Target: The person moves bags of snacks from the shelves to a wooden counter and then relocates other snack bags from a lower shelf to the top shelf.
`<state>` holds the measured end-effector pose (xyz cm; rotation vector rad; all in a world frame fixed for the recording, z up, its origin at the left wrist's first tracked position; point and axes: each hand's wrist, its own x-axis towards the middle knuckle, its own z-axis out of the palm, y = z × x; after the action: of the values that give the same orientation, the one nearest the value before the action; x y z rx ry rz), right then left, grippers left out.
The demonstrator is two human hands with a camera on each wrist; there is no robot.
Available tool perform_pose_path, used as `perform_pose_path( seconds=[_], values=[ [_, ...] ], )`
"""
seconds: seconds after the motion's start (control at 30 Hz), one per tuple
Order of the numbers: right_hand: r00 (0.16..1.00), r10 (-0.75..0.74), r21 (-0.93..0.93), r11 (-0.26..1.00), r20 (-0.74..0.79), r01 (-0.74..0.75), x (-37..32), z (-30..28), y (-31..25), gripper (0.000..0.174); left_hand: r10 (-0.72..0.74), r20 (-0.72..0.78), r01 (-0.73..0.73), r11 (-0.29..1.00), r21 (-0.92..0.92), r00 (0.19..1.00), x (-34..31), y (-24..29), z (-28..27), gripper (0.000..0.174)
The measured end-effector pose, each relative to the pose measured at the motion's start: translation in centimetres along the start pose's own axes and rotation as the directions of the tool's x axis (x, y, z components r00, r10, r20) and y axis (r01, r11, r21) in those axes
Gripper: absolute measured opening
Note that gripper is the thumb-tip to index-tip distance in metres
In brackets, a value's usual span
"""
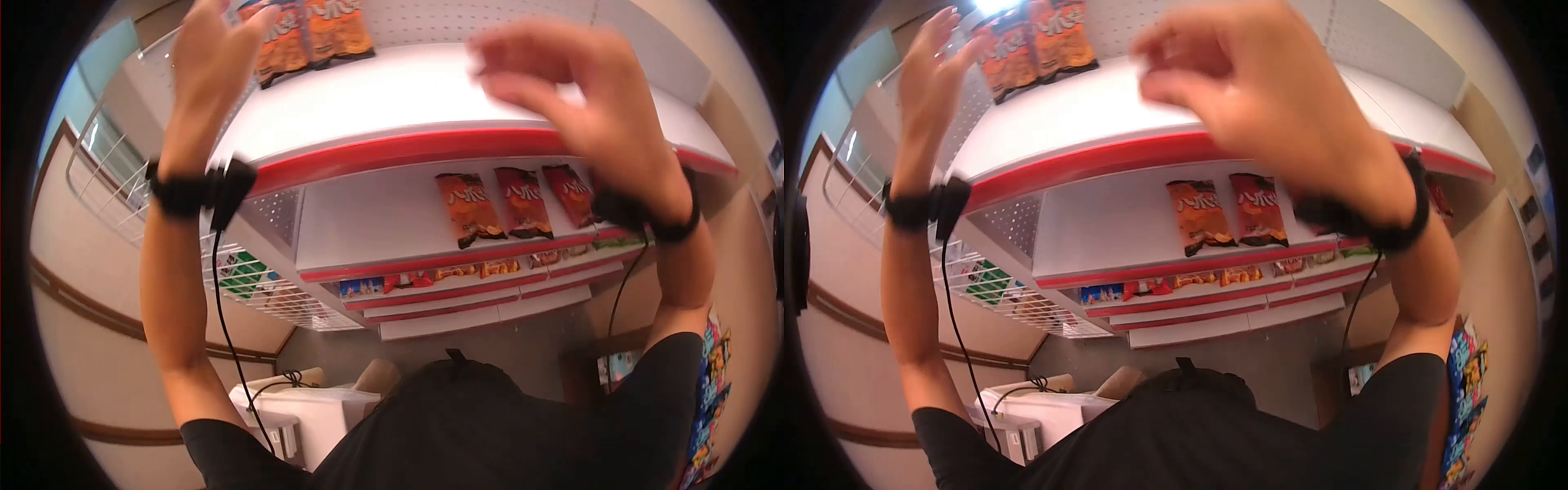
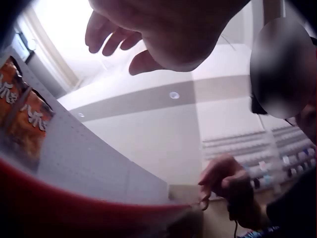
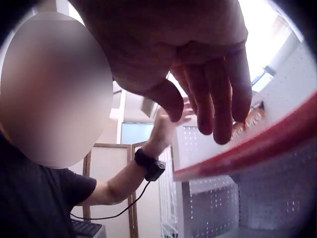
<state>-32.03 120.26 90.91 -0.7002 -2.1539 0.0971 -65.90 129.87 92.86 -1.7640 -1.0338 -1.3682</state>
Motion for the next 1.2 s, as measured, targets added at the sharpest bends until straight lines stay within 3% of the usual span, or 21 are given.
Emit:
perform_pose_path(
  seconds=[0.03, 0.1, 0.13, 0.17, 0.23, 0.3, 0.37, 0.43, 0.5, 0.57, 0.6, 0.67, 0.7, 0.73, 0.77, 0.8, 0.87, 0.9, 0.97, 1.1, 1.2],
  values=[
    [0.996, 0.023, -0.058, 0.998, 0.088, -0.018, -2.7, -0.5, -1.3, 0.021, 0.069, -0.077, -0.075, 0.993, -0.086, 0.995, -1.6, 4.0, -2.1, 0.034],
    [0.97, 0.052, -0.036, 0.998, 0.238, -0.045, -7.5, -0.5, -1.0, 0.022, 0.086, -0.03, -0.091, 0.93, -0.356, 0.996, -5.8, 9.2, -5.1, 0.032],
    [0.962, 0.131, 0.008, 0.991, 0.239, -0.137, -10.0, 0.3, 0.2, 0.023, 0.064, 0.04, -0.046, 0.935, -0.351, 0.997, -8.9, 11.1, -6.1, 0.03],
    [0.91, 0.297, -0.017, 0.952, 0.29, -0.306, -11.8, 0.6, 1.6, 0.023, 0.218, 0.137, -0.12, 0.852, -0.51, 0.966, -11.2, 11.9, -6.2, 0.025],
    [0.806, 0.55, -0.144, 0.835, 0.22, -0.53, -14.7, 1.7, 6.0, 0.027, 0.179, 0.513, 0.145, 0.836, -0.53, 0.839, -15.9, 15.3, -5.1, 0.022],
    [0.663, 0.74, -0.283, 0.664, 0.114, -0.693, -16.3, 2.2, 10.4, 0.039, -0.035, 0.853, 0.608, 0.716, -0.342, 0.52, -20.2, 16.7, -0.5, 0.028],
    [0.692, 0.722, -0.539, 0.571, -0.03, -0.619, -19.7, 3.3, 16.6, 0.057, -0.162, 0.965, 0.806, 0.588, -0.072, 0.204, -23.2, 16.0, 5.7, 0.045],
    [0.538, 0.843, -0.646, 0.421, 0.02, -0.636, -21.1, 4.4, 20.7, 0.067, -0.23, 0.876, 0.593, 0.802, -0.076, 0.424, -26.3, 15.7, 11.3, 0.056],
    [0.546, 0.833, -0.679, 0.451, 0.089, -0.579, -21.3, 5.5, 21.2, 0.073, -0.274, 0.961, 0.76, 0.63, 0.158, 0.027, -24.0, 17.0, 13.7, 0.062],
    [0.54, 0.841, -0.548, 0.468, 0.035, -0.693, -22.5, 7.0, 23.3, 0.068, -0.303, 0.934, 0.766, 0.64, 0.053, 0.189, -24.5, 18.3, 16.1, 0.057],
    [0.556, 0.83, -0.555, 0.483, 0.044, -0.677, -22.2, 7.2, 23.5, 0.068, -0.321, 0.926, 0.774, 0.631, 0.054, 0.198, -24.6, 18.8, 16.8, 0.057],
    [0.494, 0.867, -0.273, 0.492, 0.067, -0.827, -22.5, 7.7, 23.6, 0.045, -0.322, 0.937, 0.913, 0.408, 0.01, 0.134, -25.4, 19.9, 17.9, 0.039],
    [0.495, 0.866, -0.278, 0.494, 0.074, -0.824, -22.9, 7.9, 23.8, 0.045, -0.327, 0.936, 0.916, 0.401, 0.013, 0.13, -26.3, 20.2, 18.6, 0.039],
    [0.465, 0.876, 0.098, 0.455, 0.13, -0.885, -23.4, 8.1, 23.9, 0.032, -0.307, 0.951, 0.994, 0.113, -0.012, 0.046, -27.2, 20.5, 19.1, 0.029],
    [0.452, 0.871, 0.457, 0.328, 0.191, -0.827, -23.7, 8.4, 23.9, 0.022, -0.263, 0.964, 0.983, -0.184, -0.025, -0.024, -27.8, 20.7, 19.4, 0.019],
    [0.454, 0.869, 0.46, 0.328, 0.195, -0.825, -23.2, 7.8, 22.2, 0.022, -0.268, 0.963, 0.983, -0.182, -0.025, -0.025, -27.7, 21.2, 18.8, 0.019],
    [0.362, 0.877, 0.652, 0.075, 0.318, -0.754, -22.6, 6.4, 18.5, 0.03, -0.21, 0.963, 0.905, -0.421, 0.067, -0.169, -27.3, 21.9, 17.0, 0.011],
    [0.369, 0.873, 0.656, 0.079, 0.318, -0.751, -23.2, 6.4, 18.1, 0.03, -0.216, 0.962, 0.907, -0.416, 0.062, -0.165, -27.1, 21.9, 16.1, 0.011],
    [0.455, 0.863, 0.62, 0.237, 0.219, -0.748, -25.0, 6.4, 17.1, 0.047, -0.031, 0.988, 0.92, -0.37, 0.131, -0.153, -26.6, 22.1, 14.0, 0.024],
    [0.46, 0.838, 0.536, 0.255, 0.293, -0.805, -25.0, 2.8, 10.2, 0.05, 0.062, 0.991, 0.927, -0.351, 0.134, -0.12, -23.8, 24.0, 6.7, 0.038],
    [0.554, 0.745, 0.643, 0.223, 0.373, -0.733, -24.3, -0.1, 5.7, 0.058, 0.083, 0.986, 0.979, -0.154, -0.131, 0.145, -21.8, 25.1, 1.5, 0.06]
  ],
)
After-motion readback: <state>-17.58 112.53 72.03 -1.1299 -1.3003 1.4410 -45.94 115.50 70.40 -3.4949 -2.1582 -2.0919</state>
